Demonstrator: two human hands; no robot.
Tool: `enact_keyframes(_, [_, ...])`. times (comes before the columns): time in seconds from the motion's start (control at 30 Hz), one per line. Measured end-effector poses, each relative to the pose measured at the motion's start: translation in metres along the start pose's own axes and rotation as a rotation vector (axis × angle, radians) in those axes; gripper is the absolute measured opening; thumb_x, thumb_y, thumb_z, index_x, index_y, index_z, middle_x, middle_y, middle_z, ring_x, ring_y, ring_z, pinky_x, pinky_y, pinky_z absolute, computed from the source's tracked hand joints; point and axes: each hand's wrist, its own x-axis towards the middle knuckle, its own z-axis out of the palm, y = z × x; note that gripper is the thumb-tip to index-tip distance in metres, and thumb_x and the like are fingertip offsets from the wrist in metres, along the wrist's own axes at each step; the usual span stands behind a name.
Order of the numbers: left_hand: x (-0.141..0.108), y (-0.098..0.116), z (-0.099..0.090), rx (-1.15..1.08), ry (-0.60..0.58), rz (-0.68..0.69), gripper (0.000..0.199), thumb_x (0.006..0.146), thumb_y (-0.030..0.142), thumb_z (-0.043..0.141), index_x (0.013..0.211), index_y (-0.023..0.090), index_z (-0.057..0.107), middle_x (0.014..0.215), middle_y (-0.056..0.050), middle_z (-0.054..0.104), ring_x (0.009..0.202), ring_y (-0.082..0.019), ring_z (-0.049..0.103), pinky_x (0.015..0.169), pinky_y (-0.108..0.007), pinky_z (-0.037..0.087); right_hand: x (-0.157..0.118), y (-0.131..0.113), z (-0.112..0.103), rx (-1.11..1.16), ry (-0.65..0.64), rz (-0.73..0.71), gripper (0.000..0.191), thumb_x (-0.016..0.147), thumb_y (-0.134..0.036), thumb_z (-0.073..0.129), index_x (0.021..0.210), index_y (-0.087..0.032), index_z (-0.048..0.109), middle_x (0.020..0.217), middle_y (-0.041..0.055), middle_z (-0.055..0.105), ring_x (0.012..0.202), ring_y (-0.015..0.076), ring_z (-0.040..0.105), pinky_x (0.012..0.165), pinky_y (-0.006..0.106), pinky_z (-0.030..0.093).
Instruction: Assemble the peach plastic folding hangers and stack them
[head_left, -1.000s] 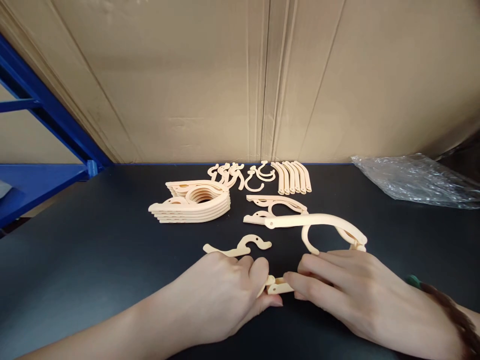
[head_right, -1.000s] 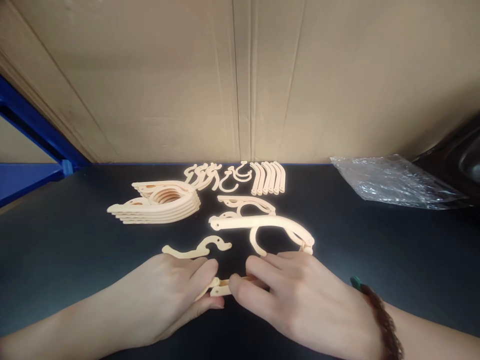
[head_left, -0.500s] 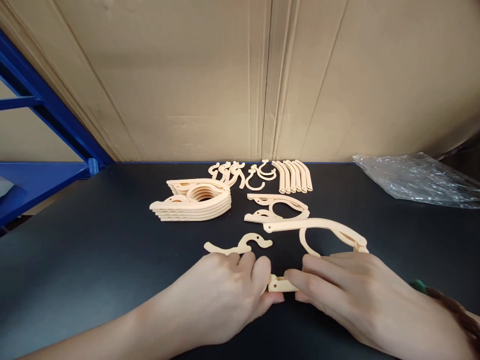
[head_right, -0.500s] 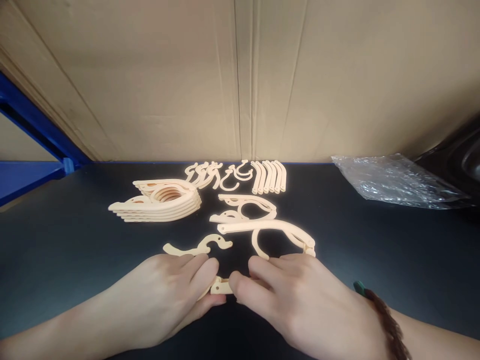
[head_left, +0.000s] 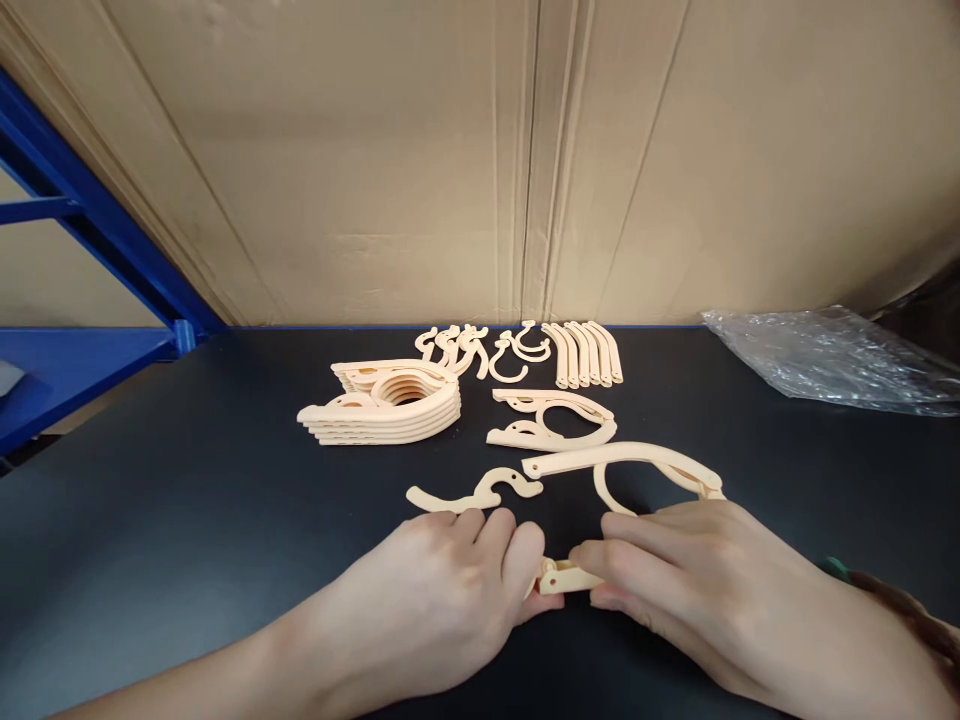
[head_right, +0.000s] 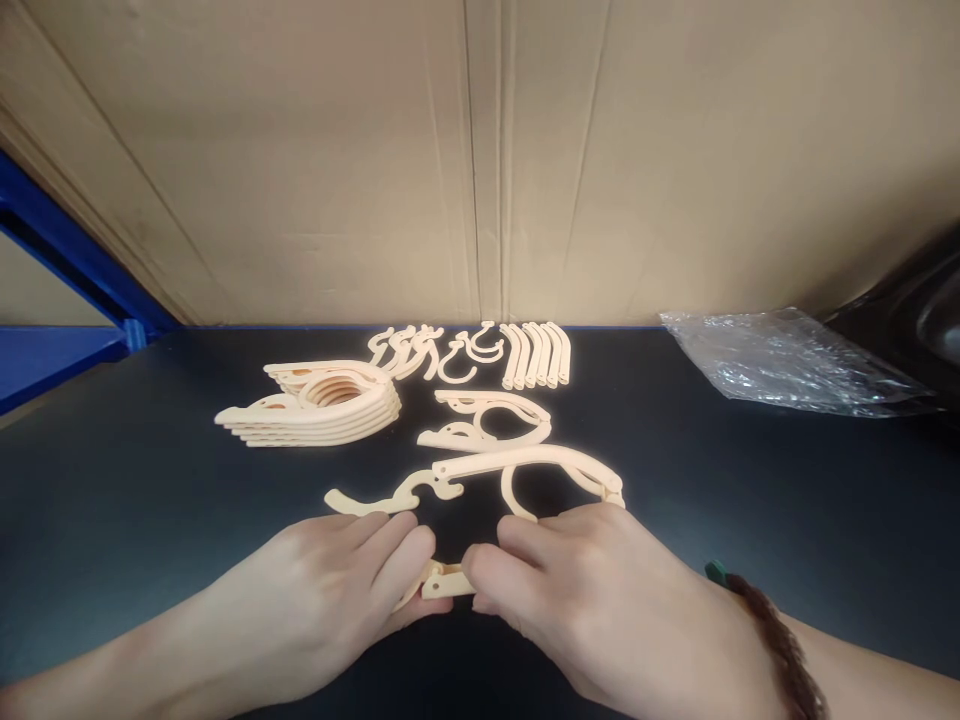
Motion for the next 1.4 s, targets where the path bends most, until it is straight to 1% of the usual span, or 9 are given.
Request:
enact_keyframes(0.2, [-0.0016, -0.0001, 0.0007, 0.008, -0.003, 0.012, 0.044, 0.108, 0.025, 0.021, 0.071, 0.020, 0.045, 0.058, 0.001, 0.050, 0.041, -0.015, 0.048, 0.037, -0.031, 0.031, 0.0004, 0.0017, 0.0015, -0.004, 0.025, -0.011, 0.018, 0.104, -0.020, 0.041, 0.100, -0.021, 0.059, 0.072, -0.0049, 0.054, 0.056, 0.0125, 0.042, 0.050, 0.029, 0.028])
enact_keyframes(0.4, [-0.0024, 0.0009, 0.0009, 0.015, 0.023, 0.005, 0.044, 0.108, 0.025, 0.021, 0.071, 0.020, 0.044, 0.058, 0.002, 0.050, 0.042, -0.015, 0.048, 0.038, -0.030, 0.032, 0.0014, 0.0007, -0.0007, 0.008, 0.002, 0.002, 0.024, 0.105, -0.024, 0.039, 0.092, -0.021, 0.058, 0.070, -0.0047, 0.055, 0.054, 0.0124, 0.042, 0.050, 0.029, 0.029])
enact_keyframes(0.57, [-0.0031, 0.0014, -0.0002, 0.005, 0.019, -0.001, 0.043, 0.108, 0.026, 0.022, 0.072, 0.020, 0.044, 0.059, 0.001, 0.050, 0.043, -0.016, 0.048, 0.037, -0.030, 0.033, 0.0031, -0.0013, -0.0038, 0.035, 0.004, 0.015, 0.025, 0.106, -0.024, 0.037, 0.094, -0.021, 0.058, 0.071, -0.0042, 0.058, 0.055, 0.0117, 0.047, 0.051, 0.028, 0.031])
enact_keyframes(0.67, [-0.0031, 0.0018, -0.0010, 0.048, 0.019, 0.017, 0.043, 0.107, 0.025, 0.023, 0.071, 0.020, 0.045, 0.058, 0.001, 0.049, 0.042, -0.016, 0.047, 0.037, -0.031, 0.032, 0.0029, -0.0018, -0.0045, 0.026, 0.005, 0.005, 0.027, 0.106, -0.025, 0.037, 0.086, -0.021, 0.055, 0.069, -0.0045, 0.056, 0.054, 0.0113, 0.046, 0.050, 0.028, 0.030])
enact_keyframes(0.77, [-0.0033, 0.0028, -0.0019, 0.115, 0.007, 0.050, 0.040, 0.106, 0.023, 0.027, 0.071, 0.019, 0.046, 0.057, 0.002, 0.046, 0.042, -0.016, 0.045, 0.037, -0.031, 0.031, 0.0026, -0.0030, -0.0055, 0.057, -0.022, 0.042, 0.028, 0.106, -0.026, 0.038, 0.084, -0.022, 0.053, 0.068, -0.0044, 0.057, 0.054, 0.0112, 0.049, 0.051, 0.028, 0.032])
enact_keyframes(0.87, [-0.0032, 0.0032, -0.0026, 0.149, -0.013, 0.072, 0.036, 0.105, 0.023, 0.032, 0.072, 0.019, 0.046, 0.059, 0.002, 0.046, 0.043, -0.016, 0.045, 0.038, -0.032, 0.031, 0.0026, -0.0040, -0.0065, 0.123, -0.068, 0.090, 0.024, 0.106, -0.026, 0.039, 0.089, -0.022, 0.055, 0.072, -0.0038, 0.061, 0.058, 0.0116, 0.053, 0.055, 0.027, 0.036])
enact_keyframes(0.97, [-0.0031, 0.0027, -0.0026, 0.162, -0.027, 0.079, 0.033, 0.104, 0.023, 0.037, 0.073, 0.019, 0.046, 0.060, 0.003, 0.045, 0.045, -0.016, 0.045, 0.039, -0.032, 0.031, 0.0028, -0.0035, -0.0061, 0.139, -0.086, 0.104, 0.023, 0.105, -0.026, 0.039, 0.088, -0.022, 0.054, 0.073, -0.0041, 0.061, 0.058, 0.0117, 0.053, 0.056, 0.027, 0.036])
enact_keyframes(1.27, [-0.0054, 0.0035, -0.0004, 0.061, -0.040, 0.061, 0.027, 0.099, 0.028, 0.051, 0.074, 0.020, 0.047, 0.061, 0.003, 0.047, 0.045, -0.016, 0.044, 0.038, -0.033, 0.030, 0.0017, -0.0026, -0.0030, 0.099, -0.079, 0.074, 0.023, 0.105, -0.024, 0.040, 0.086, -0.022, 0.052, 0.071, -0.0050, 0.059, 0.057, 0.0113, 0.050, 0.054, 0.028, 0.033])
enact_keyframes(1.4, [-0.0056, 0.0034, -0.0002, 0.047, -0.042, 0.064, 0.026, 0.097, 0.029, 0.055, 0.074, 0.020, 0.049, 0.061, 0.004, 0.048, 0.045, -0.016, 0.044, 0.037, -0.033, 0.030, 0.0024, -0.0006, -0.0008, 0.035, -0.032, 0.029, 0.024, 0.105, -0.025, 0.039, 0.085, -0.021, 0.052, 0.069, -0.0055, 0.056, 0.055, 0.0115, 0.046, 0.051, 0.029, 0.030])
